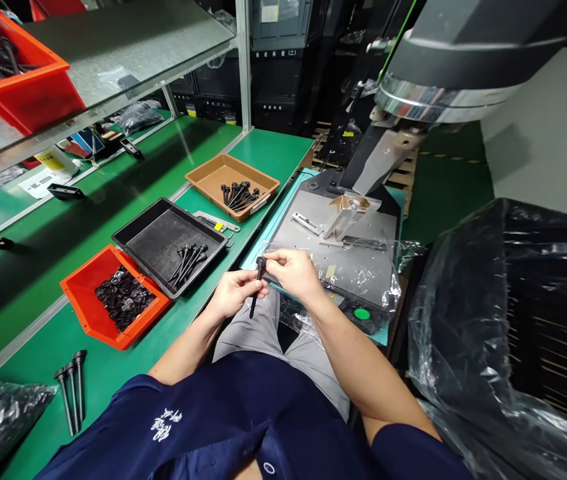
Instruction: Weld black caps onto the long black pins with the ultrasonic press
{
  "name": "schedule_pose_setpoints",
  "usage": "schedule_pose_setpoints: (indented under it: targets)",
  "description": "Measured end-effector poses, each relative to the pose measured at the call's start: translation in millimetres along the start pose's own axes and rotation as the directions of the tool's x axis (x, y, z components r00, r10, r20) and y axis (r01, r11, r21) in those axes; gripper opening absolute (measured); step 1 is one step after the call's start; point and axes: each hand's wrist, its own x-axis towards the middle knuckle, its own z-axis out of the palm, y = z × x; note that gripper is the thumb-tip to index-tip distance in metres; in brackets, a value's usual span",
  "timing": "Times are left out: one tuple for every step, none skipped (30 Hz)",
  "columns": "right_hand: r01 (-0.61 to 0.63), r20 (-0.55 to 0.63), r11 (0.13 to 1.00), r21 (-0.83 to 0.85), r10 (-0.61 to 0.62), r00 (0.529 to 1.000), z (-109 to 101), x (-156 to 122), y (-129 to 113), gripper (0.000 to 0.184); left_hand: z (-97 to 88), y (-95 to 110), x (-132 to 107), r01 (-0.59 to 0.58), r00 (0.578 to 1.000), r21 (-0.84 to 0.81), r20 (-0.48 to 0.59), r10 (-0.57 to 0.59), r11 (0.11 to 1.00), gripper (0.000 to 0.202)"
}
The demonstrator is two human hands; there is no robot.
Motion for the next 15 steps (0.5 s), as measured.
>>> schedule_pose_setpoints:
  targets:
    - [-0.004, -0.009, 1.0, -0.023, 0.004, 1.0, 0.4, 0.1, 1.3, 0.029, -0.1, -0.7, 0.3, 0.002, 1.0, -0.004, -0.002, -0.002, 1.0, 0.049]
    - [-0.011, -0.021, 0.999, -0.048, 0.01, 1.0, 0.7, 0.2, 2.7, 0.029, -0.2, -1.6, 0.5, 0.002, 1.0, -0.009, -0.007, -0.002, 1.0, 0.049]
    - [-0.022, -0.027, 0.997, -0.069, 0.02, 0.999, 1.0, 0.4, 4.2, 0.029, -0.1, -2.5, 0.7, 0.002, 1.0, -0.014, -0.013, -0.002, 1.0, 0.049]
    - [-0.034, -0.027, 0.996, -0.079, 0.032, 0.999, 1.0, 0.6, 5.6, 0.029, -0.1, -3.5, 0.9, 0.004, 1.0, -0.021, -0.018, -0.005, 1.0, 0.049]
    - [-0.047, -0.021, 0.996, -0.076, 0.045, 0.999, 0.8, 0.8, 6.8, 0.029, -0.1, -4.3, 0.9, 0.01, 1.0, -0.03, -0.022, -0.011, 0.999, 0.049]
    - [-0.06, -0.01, 0.996, -0.06, 0.059, 0.998, 0.4, 0.9, 7.6, 0.028, -0.2, -4.8, 0.7, 0.021, 0.999, -0.045, -0.024, -0.022, 0.999, 0.05]
    - [-0.075, 0.008, 0.997, -0.029, 0.075, 0.997, -0.2, 1.0, 8.0, 0.027, -0.5, -4.9, 0.5, 0.038, 0.999, -0.064, -0.023, -0.04, 0.997, 0.05]
    - [-0.092, 0.029, 0.996, 0.011, 0.092, 0.995, -0.8, 1.0, 7.8, 0.026, -0.9, -4.6, 0.2, 0.06, 0.998, -0.085, -0.019, -0.061, 0.995, 0.051]
    - [-0.109, 0.045, 0.993, 0.052, 0.107, 0.993, -1.4, 0.9, 7.3, 0.025, -1.5, -3.8, -0.1, 0.083, 0.996, -0.107, -0.012, -0.084, 0.991, 0.051]
    - [-0.122, 0.058, 0.989, 0.088, 0.117, 0.991, -1.9, 0.7, 6.4, 0.024, -2.2, -2.8, -0.4, 0.104, 0.994, -0.128, -0.003, -0.105, 0.986, 0.051]
    - [-0.129, 0.066, 0.985, 0.117, 0.122, 0.99, -2.2, 0.4, 5.2, 0.023, -2.9, -1.7, -0.7, 0.123, 0.992, -0.146, 0.007, -0.124, 0.982, 0.051]
    - [-0.131, 0.07, 0.982, 0.139, 0.122, 0.99, -2.3, 0.0, 3.8, 0.022, -3.6, -0.7, -0.8, 0.138, 0.99, -0.161, 0.016, -0.137, 0.977, 0.051]
    - [-0.128, 0.069, 0.98, 0.153, 0.119, 0.991, -2.2, -0.3, 2.5, 0.022, -4.3, 0.2, -0.7, 0.148, 0.989, -0.174, 0.023, -0.146, 0.974, 0.051]
    - [-0.122, 0.067, 0.98, 0.159, 0.112, 0.991, -2.0, -0.7, 1.2, 0.021, -4.9, 0.8, -0.6, 0.154, 0.988, -0.185, 0.028, -0.151, 0.971, 0.051]
    - [-0.114, 0.066, 0.981, 0.158, 0.104, 0.992, -1.8, -1.0, 0.1, 0.021, -5.5, 1.1, -0.3, 0.158, 0.988, -0.194, 0.031, -0.155, 0.968, 0.051]
